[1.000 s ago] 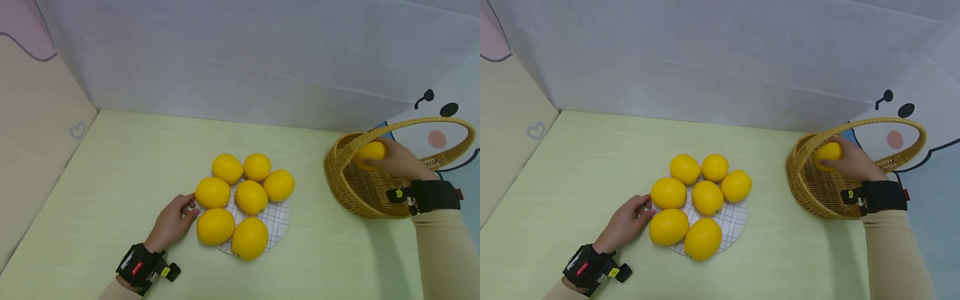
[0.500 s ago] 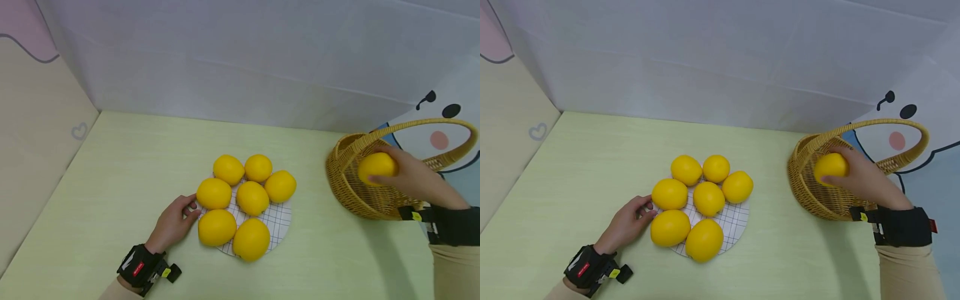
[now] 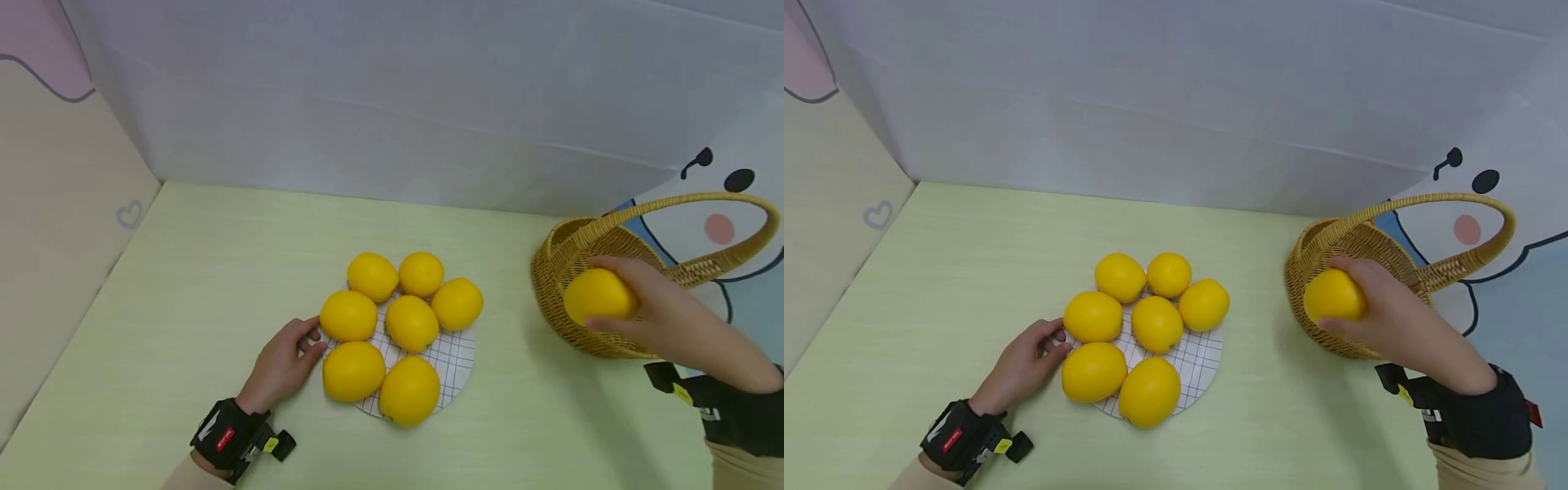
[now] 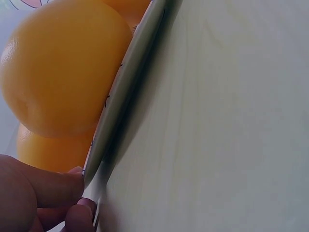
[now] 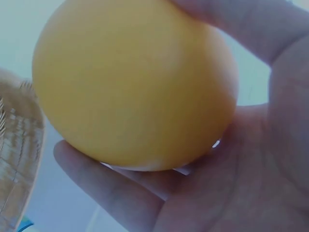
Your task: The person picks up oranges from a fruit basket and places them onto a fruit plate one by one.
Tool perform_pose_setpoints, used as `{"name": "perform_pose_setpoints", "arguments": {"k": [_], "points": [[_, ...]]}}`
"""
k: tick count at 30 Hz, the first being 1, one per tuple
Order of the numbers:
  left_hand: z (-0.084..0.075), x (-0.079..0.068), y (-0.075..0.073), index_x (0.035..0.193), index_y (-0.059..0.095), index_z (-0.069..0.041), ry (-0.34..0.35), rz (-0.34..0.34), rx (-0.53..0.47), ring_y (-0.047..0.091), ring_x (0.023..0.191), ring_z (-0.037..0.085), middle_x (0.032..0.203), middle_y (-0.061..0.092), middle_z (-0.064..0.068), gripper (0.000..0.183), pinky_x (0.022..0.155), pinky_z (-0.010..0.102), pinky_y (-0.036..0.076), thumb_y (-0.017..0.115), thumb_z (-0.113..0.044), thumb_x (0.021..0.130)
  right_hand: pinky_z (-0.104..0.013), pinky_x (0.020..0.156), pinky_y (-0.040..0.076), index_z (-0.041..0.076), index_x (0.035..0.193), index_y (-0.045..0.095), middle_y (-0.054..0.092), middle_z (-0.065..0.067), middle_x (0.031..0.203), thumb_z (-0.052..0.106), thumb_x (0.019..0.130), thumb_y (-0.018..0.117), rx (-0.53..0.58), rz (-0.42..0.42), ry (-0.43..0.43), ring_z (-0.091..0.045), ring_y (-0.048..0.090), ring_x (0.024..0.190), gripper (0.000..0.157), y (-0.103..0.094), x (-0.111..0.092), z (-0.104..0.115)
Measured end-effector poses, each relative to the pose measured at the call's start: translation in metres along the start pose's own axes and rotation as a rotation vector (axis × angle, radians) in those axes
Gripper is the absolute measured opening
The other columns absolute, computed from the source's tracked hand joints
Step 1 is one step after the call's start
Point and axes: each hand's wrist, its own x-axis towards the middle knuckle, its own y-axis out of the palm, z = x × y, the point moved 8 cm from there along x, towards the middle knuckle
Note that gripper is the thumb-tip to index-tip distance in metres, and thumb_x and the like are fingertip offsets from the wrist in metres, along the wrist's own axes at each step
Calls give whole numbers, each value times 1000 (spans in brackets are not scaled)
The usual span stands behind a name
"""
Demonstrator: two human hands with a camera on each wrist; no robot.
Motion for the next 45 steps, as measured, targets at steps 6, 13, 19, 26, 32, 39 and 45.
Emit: {"name": "perform_pose_setpoints", "arguments": {"k": [6,13,19,26,32,39,45], "points": [[0,0,0,135,62,2,6,-3,4,57,85,17,100,60,2,41,75,31,48,69,-13,98,-31,72,51,4,142,48,54,-18,131,16,73,93,-12,-35,-88,-28,54,101,83,5,-7,31],[0,1,0,134,62,2,7,-6,10,57,85,17,99,60,2,40,76,32,48,70,-12,97,-38,80,57,10,143,48,54,-12,133,23,72,94,9,-8,-148,-19,57,98,86,26,-12,66],[0,1,0,134,62,2,12,-11,10,57,85,17,99,60,2,40,75,32,48,70,-12,97,-48,88,56,13,143,51,54,-10,137,27,74,94,32,40,-154,-21,60,104,82,47,-8,91],[-1,0,0,134,62,3,19,-15,4,58,85,17,99,60,2,41,74,31,48,70,-12,97,-42,87,57,11,143,52,54,-9,139,27,75,93,33,67,-174,-19,62,106,81,73,-1,107],[0,1,0,135,61,3,11,-7,5,57,85,17,99,60,2,41,75,32,48,69,-12,97,-41,88,57,9,142,52,54,-11,138,24,74,93,38,94,-217,-22,62,110,81,98,3,116],[0,1,0,135,62,2,10,-9,9,57,85,17,99,60,2,41,74,31,47,69,-13,97,-43,90,56,8,143,53,53,-14,137,25,73,94,16,84,-253,-28,60,118,83,119,8,124],[0,0,-1,134,62,3,9,-18,12,58,84,17,99,61,2,41,73,30,48,70,-12,97,-44,89,56,8,144,53,54,-13,138,26,74,93,14,92,-291,-28,58,119,82,133,10,129]]}}
